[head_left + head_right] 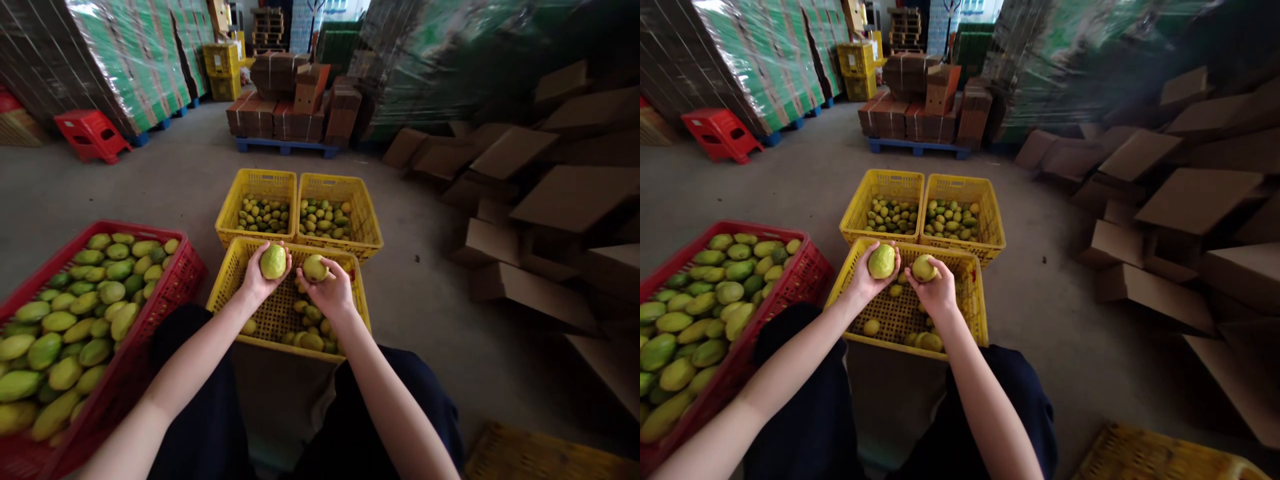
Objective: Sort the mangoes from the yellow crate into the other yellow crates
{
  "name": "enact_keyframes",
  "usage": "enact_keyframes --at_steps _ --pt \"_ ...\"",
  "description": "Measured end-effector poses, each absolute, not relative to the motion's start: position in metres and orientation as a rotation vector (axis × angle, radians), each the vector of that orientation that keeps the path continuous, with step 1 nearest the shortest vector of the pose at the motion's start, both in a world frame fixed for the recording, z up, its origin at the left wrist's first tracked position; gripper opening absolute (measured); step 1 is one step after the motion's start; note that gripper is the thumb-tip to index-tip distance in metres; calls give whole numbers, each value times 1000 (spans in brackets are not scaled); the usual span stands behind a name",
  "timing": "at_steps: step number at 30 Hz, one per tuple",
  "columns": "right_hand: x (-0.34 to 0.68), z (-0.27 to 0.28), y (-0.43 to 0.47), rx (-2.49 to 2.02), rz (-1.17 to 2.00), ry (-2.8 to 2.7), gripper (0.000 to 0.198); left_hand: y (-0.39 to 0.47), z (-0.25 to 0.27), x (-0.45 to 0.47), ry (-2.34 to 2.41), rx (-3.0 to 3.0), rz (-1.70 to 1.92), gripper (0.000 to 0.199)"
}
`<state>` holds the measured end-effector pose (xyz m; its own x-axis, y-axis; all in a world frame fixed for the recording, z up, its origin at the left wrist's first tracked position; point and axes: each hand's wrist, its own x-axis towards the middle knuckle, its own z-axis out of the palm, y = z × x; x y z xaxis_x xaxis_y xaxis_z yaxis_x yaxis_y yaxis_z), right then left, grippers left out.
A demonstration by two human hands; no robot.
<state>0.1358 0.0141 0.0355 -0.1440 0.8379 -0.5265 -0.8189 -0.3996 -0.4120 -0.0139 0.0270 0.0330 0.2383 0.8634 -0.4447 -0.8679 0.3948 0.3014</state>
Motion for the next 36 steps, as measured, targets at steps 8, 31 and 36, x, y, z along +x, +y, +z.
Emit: enact_keyframes --at_steps 8,31,36 --pt "138 33 15 -930 1917 -59 27 27 33 -16 702 10 1166 20" --pt "138 30 16 -1036 2000 -197 46 27 30 -7 691 87 1161 17" --pt "140 33 16 -950 2011 -304 42 28 32 -6 683 173 1171 13"
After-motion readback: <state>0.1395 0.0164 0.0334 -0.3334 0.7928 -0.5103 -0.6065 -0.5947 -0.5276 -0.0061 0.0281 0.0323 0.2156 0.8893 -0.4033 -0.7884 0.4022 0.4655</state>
